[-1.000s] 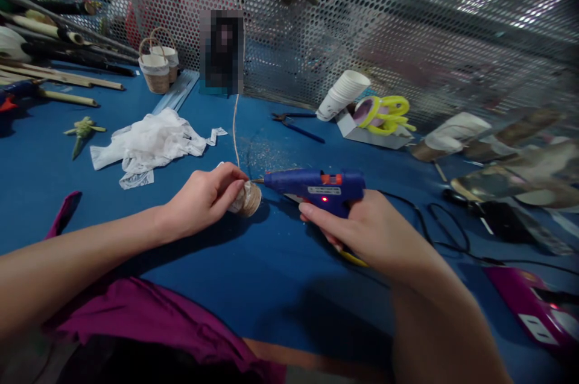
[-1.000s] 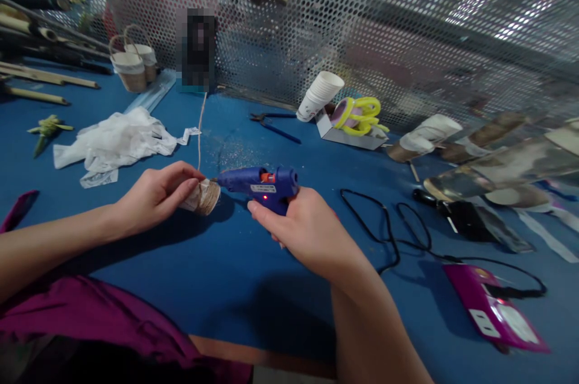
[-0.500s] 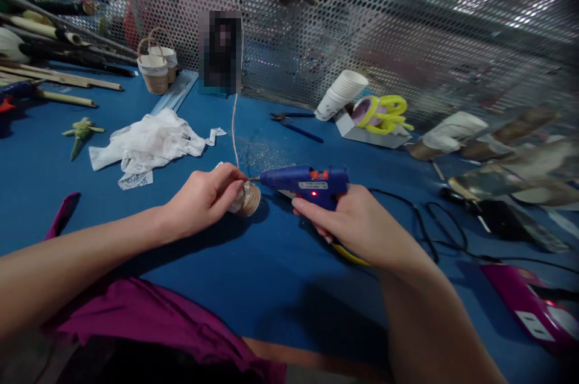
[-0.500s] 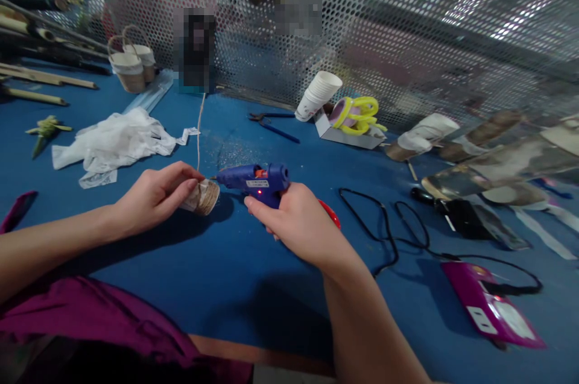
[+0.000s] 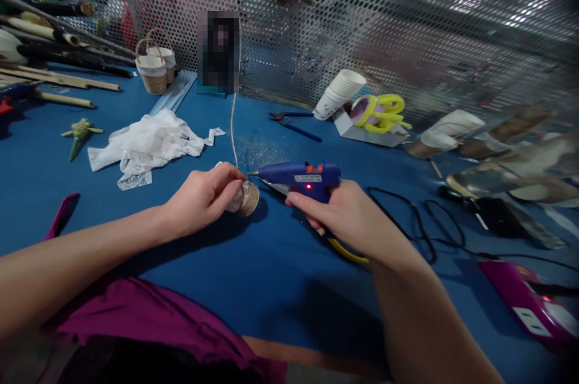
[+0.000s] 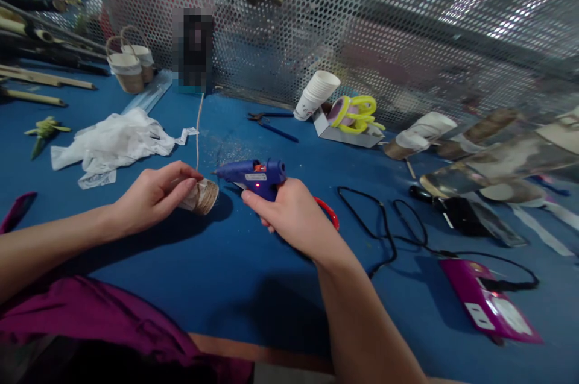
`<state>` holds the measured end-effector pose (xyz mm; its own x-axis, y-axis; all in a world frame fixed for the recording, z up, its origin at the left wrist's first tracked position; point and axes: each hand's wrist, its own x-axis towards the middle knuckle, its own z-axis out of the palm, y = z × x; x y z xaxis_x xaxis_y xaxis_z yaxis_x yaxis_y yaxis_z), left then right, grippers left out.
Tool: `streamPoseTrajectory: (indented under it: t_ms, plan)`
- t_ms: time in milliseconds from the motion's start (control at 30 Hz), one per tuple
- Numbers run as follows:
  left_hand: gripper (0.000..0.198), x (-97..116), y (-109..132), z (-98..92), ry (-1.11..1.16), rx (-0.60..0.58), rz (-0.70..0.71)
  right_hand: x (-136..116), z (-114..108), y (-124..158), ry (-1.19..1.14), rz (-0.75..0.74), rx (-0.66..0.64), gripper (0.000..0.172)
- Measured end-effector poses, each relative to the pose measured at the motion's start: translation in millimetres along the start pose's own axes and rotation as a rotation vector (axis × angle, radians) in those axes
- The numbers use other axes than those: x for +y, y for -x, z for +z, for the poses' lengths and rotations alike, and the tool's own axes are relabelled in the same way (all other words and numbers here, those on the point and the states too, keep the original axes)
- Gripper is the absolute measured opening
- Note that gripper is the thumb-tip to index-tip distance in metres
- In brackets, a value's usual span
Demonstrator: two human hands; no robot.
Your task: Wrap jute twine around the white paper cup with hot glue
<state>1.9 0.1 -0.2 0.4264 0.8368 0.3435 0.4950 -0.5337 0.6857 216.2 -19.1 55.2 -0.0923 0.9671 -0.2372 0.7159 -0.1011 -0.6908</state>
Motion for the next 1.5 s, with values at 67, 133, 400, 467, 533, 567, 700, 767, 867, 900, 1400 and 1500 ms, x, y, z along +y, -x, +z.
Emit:
streamPoseTrajectory:
  t_ms: [67, 133, 400, 467, 533, 567, 700, 767, 867, 900, 1400, 1500]
  plan:
    - [0.019, 0, 0, -0.6, 0.021, -0.005, -0.011, 3, -2, -4, -0.069, -0.008, 0.07, 0.024]
    - [0.019, 1, 0, -1.2, 0.039, 0.002, -0.012, 9, -7, -12, -0.118, -0.03, 0.195, 0.024]
    - [0.02, 6, 3, -2.6, 0.064, 0.06, 0.082, 40, -20, -58, 0.378, 0.167, 0.408, 0.035]
    - [0.02, 6, 4, -2.6, 0.064, 0.065, 0.107, 48, -19, -68, 0.385, 0.185, 0.416, 0.035]
    - [0.02, 6, 5, -2.6, 0.069, 0.07, 0.138, 54, -18, -74, 0.405, 0.195, 0.436, 0.036]
    - [0.019, 6, 6, -2.6, 0.072, 0.071, 0.157, 56, -17, -76, 0.418, 0.197, 0.446, 0.037]
    - [0.017, 6, 8, -2.1, 0.061, 0.071, 0.232, 48, -12, -70, 0.458, 0.142, 0.514, 0.033]
    - [0.017, 7, 9, -1.7, 0.046, 0.066, 0.265, 33, -7, -60, 0.436, 0.056, 0.517, 0.03]
    - [0.015, 9, 9, -1.3, 0.05, 0.035, 0.317, 5, 8, -40, 0.146, -0.232, 0.217, 0.034]
    - [0.015, 10, 10, -1.2, 0.053, 0.017, 0.335, -3, 14, -33, -0.036, -0.326, 0.043, 0.036]
    - [0.018, 8, 7, 2.8, 0.265, -0.034, 0.014, -9, 35, -10, -0.629, -0.33, 0.099, 0.014]
    - [0.021, 8, 4, 3.5, 0.333, -0.052, -0.086, -8, 34, -7, -0.613, -0.348, 0.15, 0.015]
